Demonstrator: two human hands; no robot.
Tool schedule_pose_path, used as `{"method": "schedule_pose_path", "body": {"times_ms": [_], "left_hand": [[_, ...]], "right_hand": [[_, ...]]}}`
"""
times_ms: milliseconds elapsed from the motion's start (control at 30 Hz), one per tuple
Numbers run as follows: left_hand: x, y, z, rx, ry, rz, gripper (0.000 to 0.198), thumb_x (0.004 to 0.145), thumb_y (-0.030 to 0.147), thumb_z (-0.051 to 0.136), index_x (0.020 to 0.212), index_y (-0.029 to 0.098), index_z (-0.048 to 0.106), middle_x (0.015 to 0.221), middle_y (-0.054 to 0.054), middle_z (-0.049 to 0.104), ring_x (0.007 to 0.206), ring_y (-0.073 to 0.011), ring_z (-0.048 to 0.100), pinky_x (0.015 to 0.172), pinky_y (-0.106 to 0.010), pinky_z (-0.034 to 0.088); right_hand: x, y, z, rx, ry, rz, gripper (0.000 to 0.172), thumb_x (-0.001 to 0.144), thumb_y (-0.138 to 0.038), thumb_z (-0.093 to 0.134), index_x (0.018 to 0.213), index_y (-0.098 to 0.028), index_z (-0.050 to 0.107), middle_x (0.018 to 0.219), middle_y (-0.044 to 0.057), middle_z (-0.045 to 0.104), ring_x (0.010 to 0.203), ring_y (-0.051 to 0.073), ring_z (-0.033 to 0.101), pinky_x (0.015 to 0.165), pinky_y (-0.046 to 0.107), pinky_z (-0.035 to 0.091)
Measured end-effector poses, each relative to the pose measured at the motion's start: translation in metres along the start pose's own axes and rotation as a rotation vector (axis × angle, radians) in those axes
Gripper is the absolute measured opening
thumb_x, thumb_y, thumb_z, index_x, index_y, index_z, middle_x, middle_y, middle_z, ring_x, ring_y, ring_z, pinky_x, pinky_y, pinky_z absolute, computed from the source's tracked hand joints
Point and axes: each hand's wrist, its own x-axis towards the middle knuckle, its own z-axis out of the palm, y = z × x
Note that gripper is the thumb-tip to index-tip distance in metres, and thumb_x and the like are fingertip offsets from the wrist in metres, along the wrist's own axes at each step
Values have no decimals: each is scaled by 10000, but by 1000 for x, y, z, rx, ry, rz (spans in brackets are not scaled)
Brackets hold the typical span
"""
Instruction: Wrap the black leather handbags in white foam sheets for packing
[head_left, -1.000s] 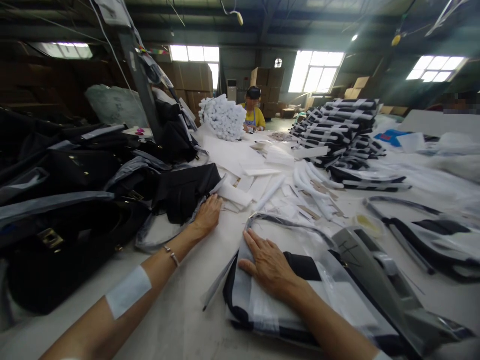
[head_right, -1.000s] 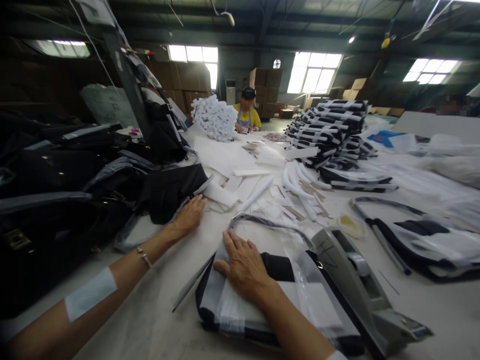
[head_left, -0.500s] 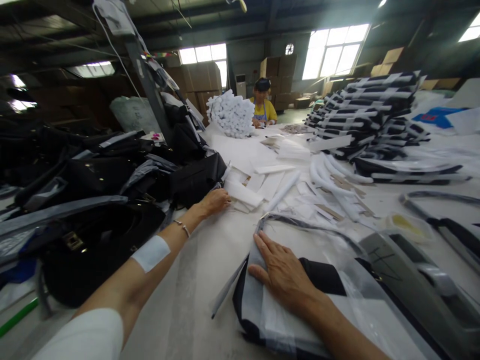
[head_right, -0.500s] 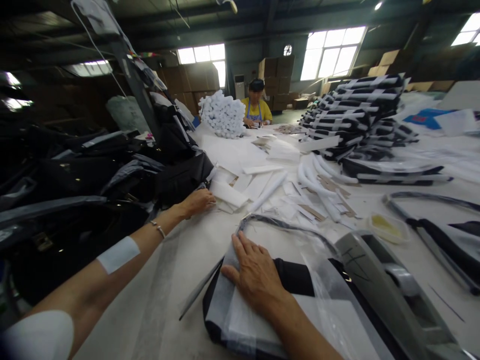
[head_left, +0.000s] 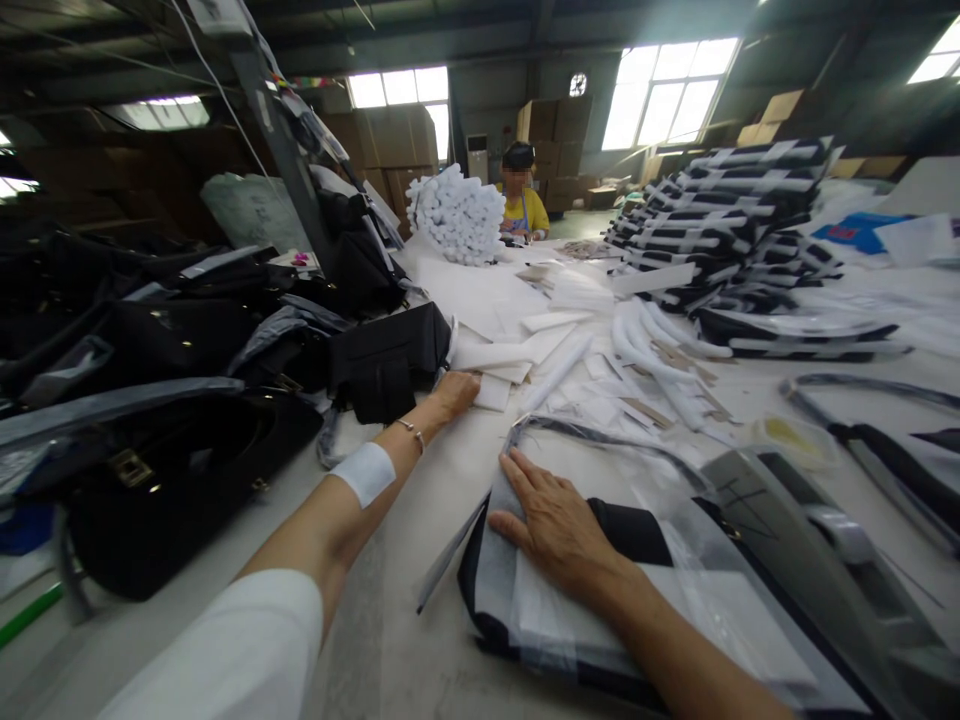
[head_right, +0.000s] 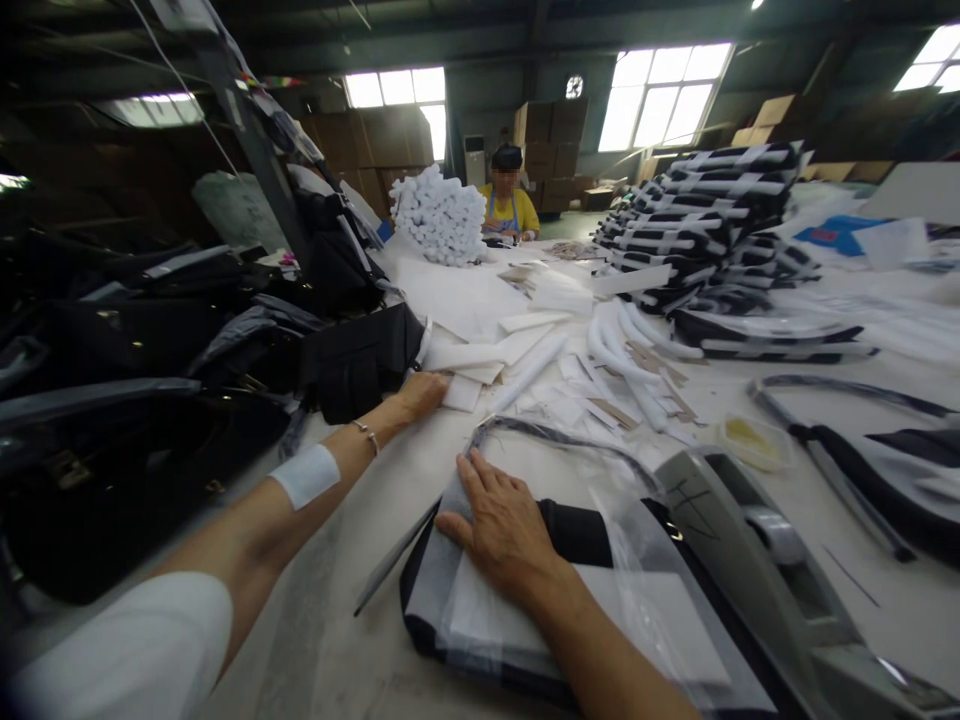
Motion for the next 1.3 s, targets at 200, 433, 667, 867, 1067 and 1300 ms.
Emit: {"method": "schedule_pose_path", "body": {"times_ms": [200,433,667,867,1067,1300], "left_hand": [[-64,-8,-10,-357,-11,-85,249,923,359,621,1004,124,635,1030,-84,667,930,-206,655,817,-386,559],[-142,-3,-28,-1090,41,-112,259,880,442,463,856,184,469,765,-43,659,589,-121,620,537,-232,480],[-191,18,-33,-1464,76,-37,430,725,567,666,796,189,471,524,74,465,399,-45,358,391,-167,272],[-218,23,-36,-1522,122,63,358,784,494,696,827,171,548,487,67,508,384,-60,399,358,-161,301],[-242,2,-39,-1564,170,38,367,766,492,719,822,168,558,451,89,459,368,-46,336,347,-152,247],[-255,-32,-35,-1636,220,21,459,727,564,748,887,184,547,474,108,407,393,-48,302,376,-165,184]], "right_hand": [[-1,-2,0,-14,19,-16,735,958,-603,425,1552,-187,307,1603,121,294,1406,333,384,1120,505,317],[1,8,3,37,205,-81,704,941,-536,492,1518,-156,362,1556,156,382,1407,315,391,1141,508,321],[-7,-34,-41,378,319,-106,397,865,-469,608,1138,-197,701,1147,107,705,1041,270,654,945,434,497],[3,-106,-34,930,55,148,409,755,-534,721,946,-174,728,851,62,724,725,186,650,565,276,494],[17,-127,-15,1176,-22,116,406,627,-507,848,711,-154,668,647,17,657,588,123,578,570,254,453],[22,-133,-19,1109,-32,91,383,669,-513,829,714,-152,709,671,30,671,602,119,569,562,243,434]]}}
